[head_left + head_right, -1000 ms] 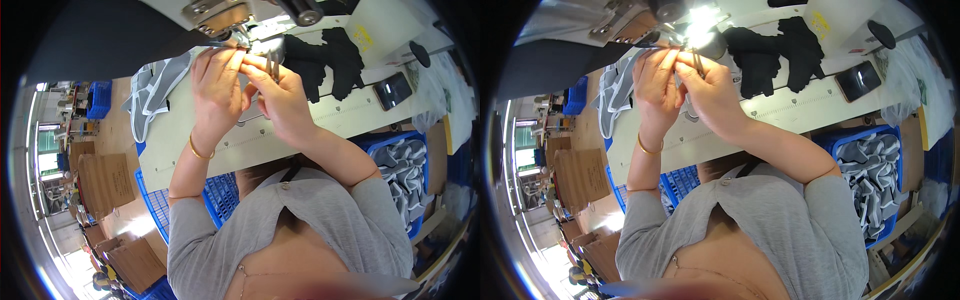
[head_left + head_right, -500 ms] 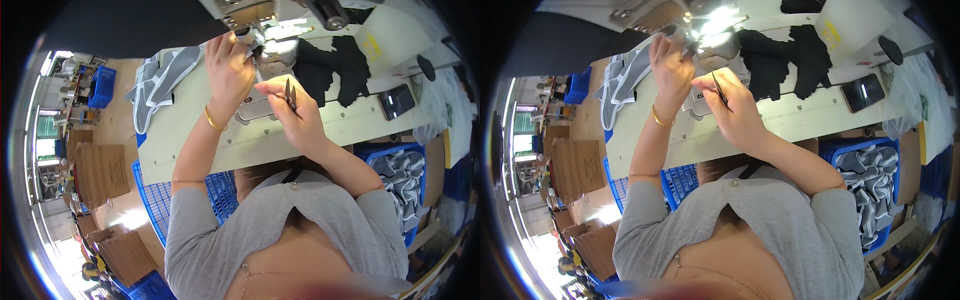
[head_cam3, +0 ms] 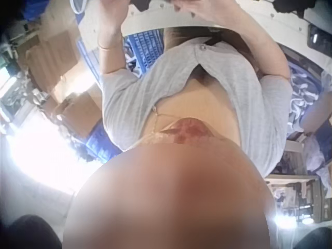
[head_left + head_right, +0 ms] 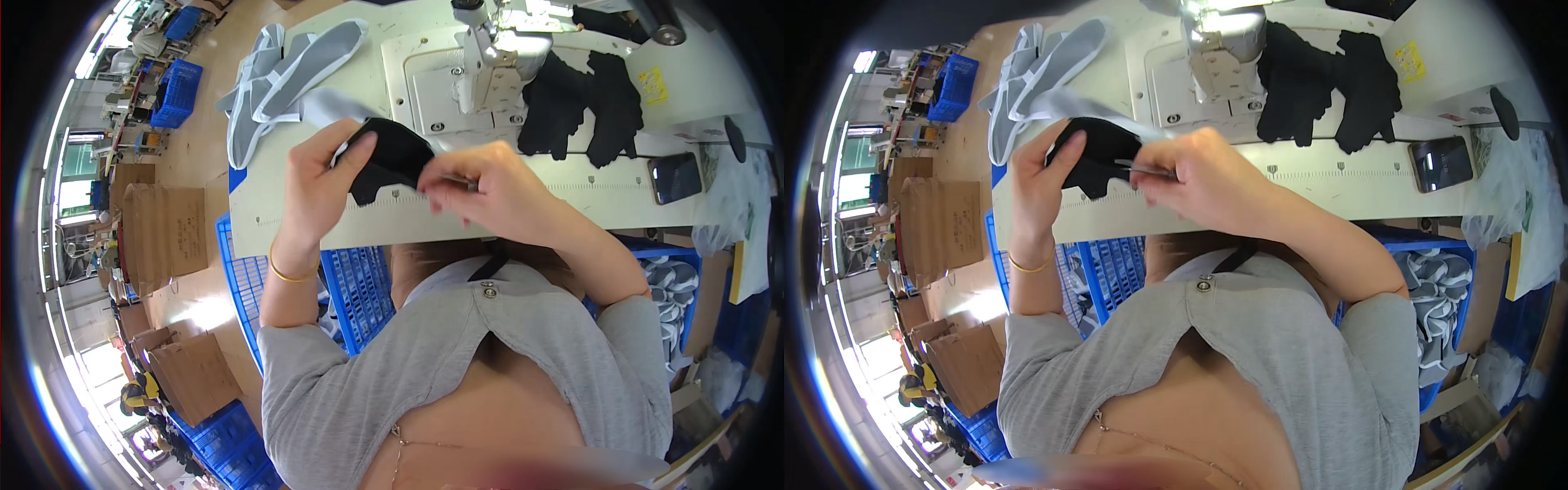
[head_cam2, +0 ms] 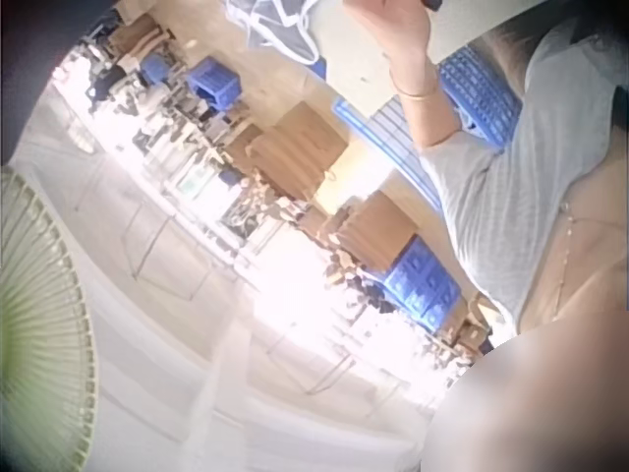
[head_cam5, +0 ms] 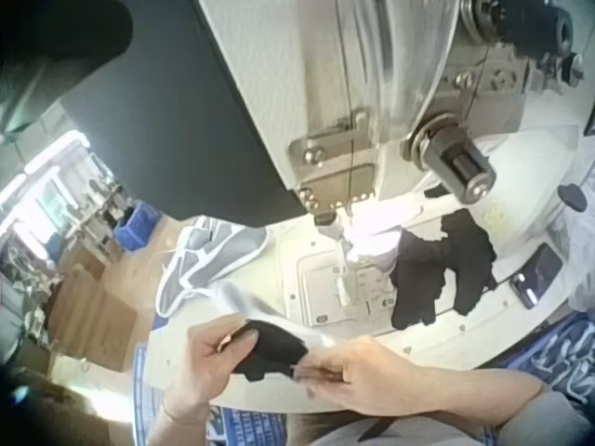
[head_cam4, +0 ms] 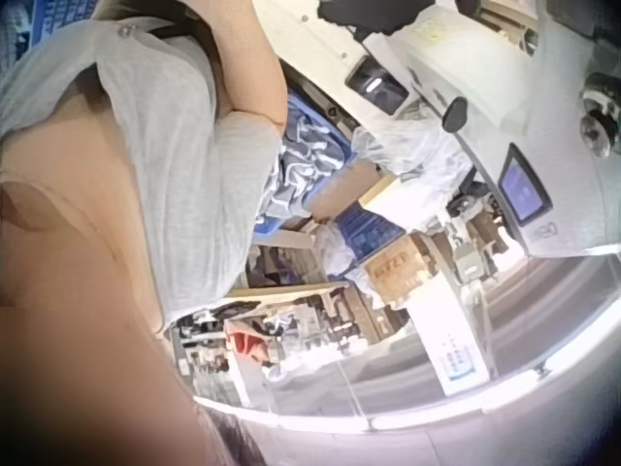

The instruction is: Stitching and trimming black fabric shoe components using an industrial sewing machine.

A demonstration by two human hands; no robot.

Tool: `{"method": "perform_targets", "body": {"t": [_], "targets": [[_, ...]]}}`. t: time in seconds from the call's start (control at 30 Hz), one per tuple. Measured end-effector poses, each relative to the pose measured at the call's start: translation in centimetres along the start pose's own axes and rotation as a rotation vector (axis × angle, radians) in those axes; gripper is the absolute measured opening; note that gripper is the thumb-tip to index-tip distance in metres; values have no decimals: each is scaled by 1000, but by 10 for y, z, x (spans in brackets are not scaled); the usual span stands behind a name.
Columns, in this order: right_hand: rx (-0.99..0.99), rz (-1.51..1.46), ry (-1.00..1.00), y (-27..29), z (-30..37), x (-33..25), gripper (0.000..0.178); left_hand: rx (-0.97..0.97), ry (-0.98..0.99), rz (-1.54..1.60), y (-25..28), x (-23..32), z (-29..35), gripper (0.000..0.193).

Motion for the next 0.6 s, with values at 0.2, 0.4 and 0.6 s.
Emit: {"method": "perform_targets", "body": {"t": [0.2, 0.4, 0.6], "targets": [[387, 424, 199, 27, 18, 11, 34, -184, 365, 432, -30, -31, -4, 20], [370, 729, 281, 43, 21, 15, 27, -343, 438, 529, -48, -34, -20, 27], [297, 737, 345, 52, 20, 12, 27, -455, 473, 597, -54, -32, -25, 25]]}}
Point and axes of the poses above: each hand's wrist, its own z-axis away from the middle knuckle, its own y-axis out of the back of the hand, x = y × z, the point moved 4 cm from there along -z, towards the middle knuckle, and after that the axes turned 7 degrees about -x, right-handed, at the moved point
